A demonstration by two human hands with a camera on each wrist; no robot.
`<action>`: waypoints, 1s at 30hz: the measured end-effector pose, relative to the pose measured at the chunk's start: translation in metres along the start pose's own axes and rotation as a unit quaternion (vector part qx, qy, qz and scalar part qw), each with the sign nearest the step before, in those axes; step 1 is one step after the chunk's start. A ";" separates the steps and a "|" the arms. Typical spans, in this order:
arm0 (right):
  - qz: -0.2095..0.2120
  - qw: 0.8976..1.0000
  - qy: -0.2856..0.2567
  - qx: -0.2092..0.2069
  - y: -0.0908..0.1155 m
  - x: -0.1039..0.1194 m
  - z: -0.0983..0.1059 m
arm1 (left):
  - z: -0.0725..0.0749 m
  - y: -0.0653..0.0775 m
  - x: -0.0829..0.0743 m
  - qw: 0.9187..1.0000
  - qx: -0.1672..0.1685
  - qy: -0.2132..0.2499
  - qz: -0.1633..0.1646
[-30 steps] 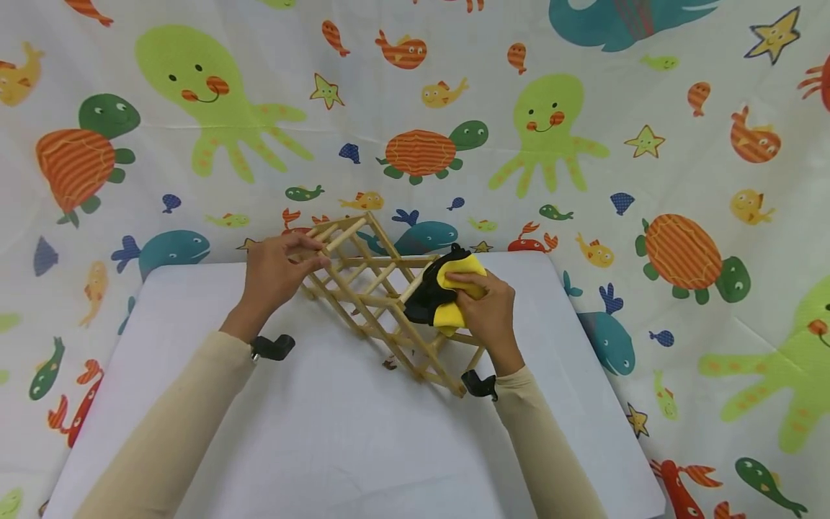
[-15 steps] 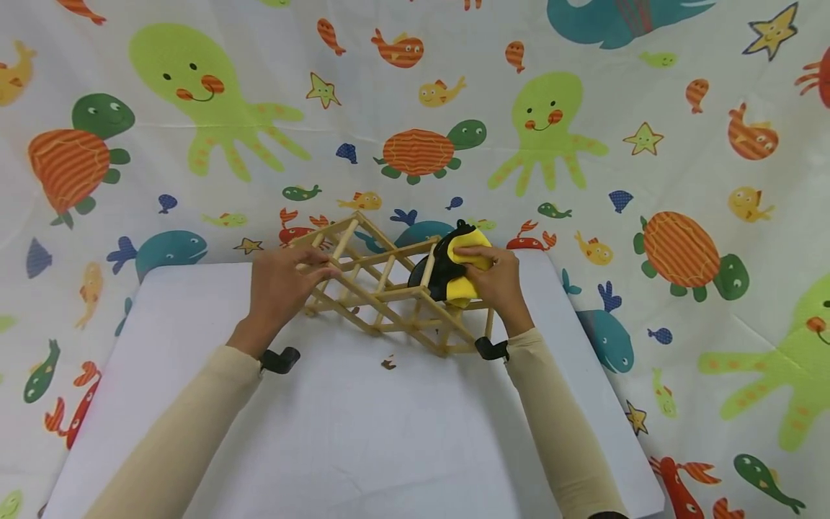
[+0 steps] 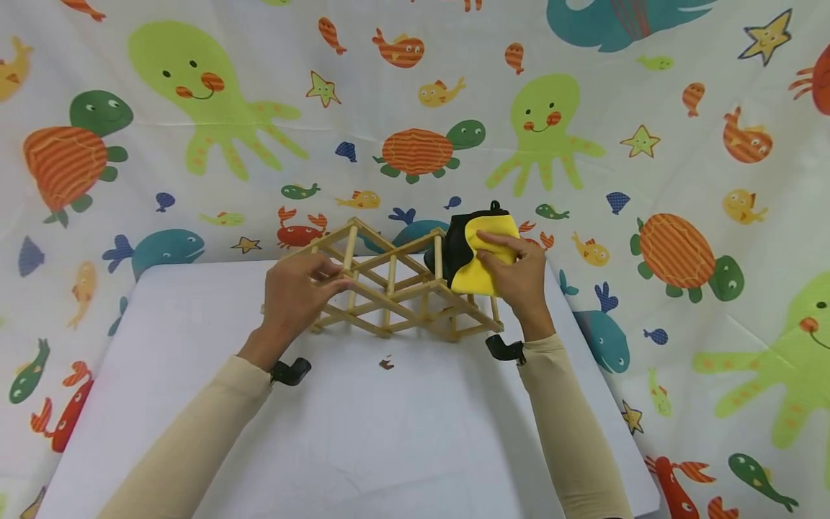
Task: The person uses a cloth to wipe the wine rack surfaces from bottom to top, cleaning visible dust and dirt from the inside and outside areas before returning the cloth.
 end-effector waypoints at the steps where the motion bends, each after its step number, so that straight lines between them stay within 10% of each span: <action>1: 0.007 1.000 -0.013 -0.009 0.000 0.007 0.001 | -0.001 0.001 -0.001 1.000 -0.002 -0.001 -0.002; 13: 0.000 0.988 -0.152 -0.010 0.006 0.043 -0.016 | -0.011 0.006 -0.013 0.999 -0.027 0.011 -0.013; 19: -0.031 0.989 -0.132 0.061 0.014 0.023 -0.045 | -0.019 0.013 -0.017 0.999 -0.033 0.002 -0.008; 30: -0.008 0.996 -0.071 0.053 0.011 0.005 -0.052 | -0.029 0.021 -0.029 0.999 -0.053 0.005 -0.007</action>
Point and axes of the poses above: each hand's wrist, its own y-axis away from the middle knuckle, its own z-axis out of the back of the hand, x = y × z, the point moved 5 cm from there along -y, towards the middle knuckle, and after that the axes turned 15 degrees about z, right-handed, at the moved point
